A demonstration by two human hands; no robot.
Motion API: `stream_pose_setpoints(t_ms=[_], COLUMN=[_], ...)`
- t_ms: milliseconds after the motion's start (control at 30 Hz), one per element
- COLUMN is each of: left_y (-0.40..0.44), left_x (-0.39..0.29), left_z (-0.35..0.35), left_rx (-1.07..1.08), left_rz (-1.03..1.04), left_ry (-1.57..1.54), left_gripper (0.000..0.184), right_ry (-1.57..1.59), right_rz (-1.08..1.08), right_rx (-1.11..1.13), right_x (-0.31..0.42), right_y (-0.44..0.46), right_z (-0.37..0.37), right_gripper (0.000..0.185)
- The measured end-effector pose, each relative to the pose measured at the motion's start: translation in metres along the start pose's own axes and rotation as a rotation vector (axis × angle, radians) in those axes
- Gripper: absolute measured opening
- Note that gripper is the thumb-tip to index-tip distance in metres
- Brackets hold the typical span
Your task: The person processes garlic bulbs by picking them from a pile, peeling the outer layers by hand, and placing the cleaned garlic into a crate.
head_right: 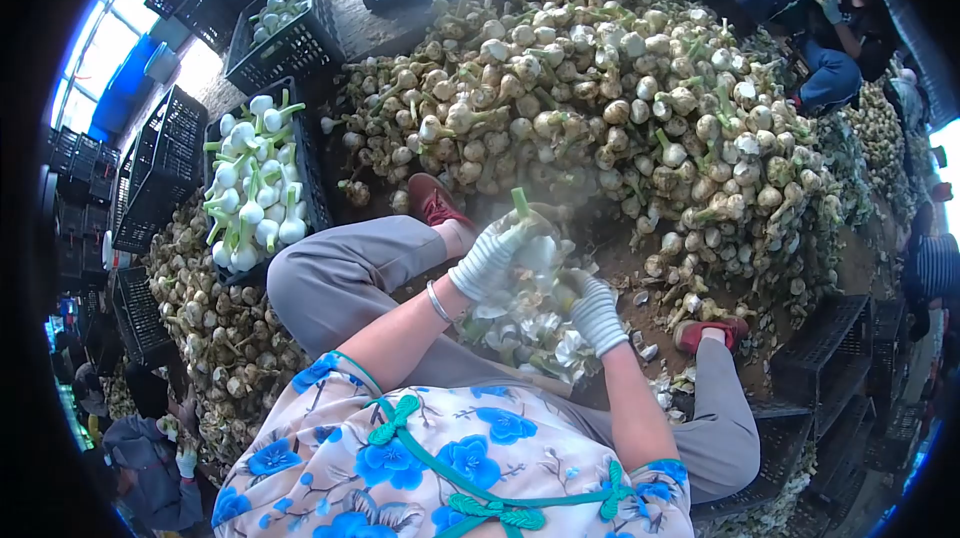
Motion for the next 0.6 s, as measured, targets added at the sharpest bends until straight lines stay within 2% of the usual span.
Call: stream_pose_setpoints(t_ms=[33,100,133,233,267,333,367,400,433,467,533,567,600], left_y=[0.001,0.005,0.002,-0.005,-0.009,-0.003,-0.001,0.002,0.001,0.004,0.007,0.008,0.008], left_x=[0.004,-0.002,-0.009,-0.007,-0.019,-0.014,-0.016,-0.014,-0.018,-0.013,-0.003,0.001,0.002], left_z=[-0.002,0.004,0.012,0.02,0.021,0.001,-0.001,-0.013,-0.009,-0.021,-0.036,-0.039,-0.041], left_rx=[-0.002,0.07,0.084,0.027,-0.032,-0.093,-0.09,-0.194,-0.175,-0.217,-0.267,-0.308,-0.344], left_rz=[-0.006,0.129,0.192,0.087,0.152,0.095,0.064,0.071,0.078,0.071,0.051,0.021,-0.005], left_ry=[-0.001,0.21,0.34,0.225,0.344,-0.006,-0.177,-0.275,-0.377,-0.404,-0.433,-0.477,-0.519], left_gripper=[0.027,0.024,0.022,0.022,0.024,0.025,0.026,0.025,0.025,0.024,0.024,0.024,0.025], right_ry=[0.183,0.331,0.236,0.019,0.023,0.013,-0.446,-0.519,-0.592,-0.591,-0.187,-0.01,-0.024], right_rz=[0.039,0.085,0.035,-0.063,-0.062,-0.022,-0.096,-0.115,-0.133,-0.134,0.283,0.333,0.199], right_rx=[0.014,-0.04,-0.074,-0.21,-0.202,-0.231,-0.234,-0.159,-0.077,-0.07,0.07,0.046,0.005], right_x=[0.025,0.074,0.085,0.087,0.077,0.039,-0.01,-0.019,-0.016,-0.013,-0.007,-0.003,0.01], right_y=[-0.006,-0.018,-0.02,-0.014,-0.01,0.004,0.014,0.004,-0.002,-0.003,-0.016,-0.017,-0.014], right_z=[-0.003,-0.011,-0.013,-0.014,-0.01,-0.007,-0.001,0.007,0.016,0.016,0.016,0.013,0.008], right_gripper=[0.027,0.03,0.032,0.022,0.022,0.02,0.02,0.019,0.019,0.019,0.021,0.018,0.018])
Point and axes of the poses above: each hand's wrist, its own y-axis towards the middle knuckle, its own z-axis out of the palm, x = y × z, the point moved 8 cm from there along y, towards the middle knuckle, and after that the axes turned 5 degrees about -y, right-handed, at the moved point
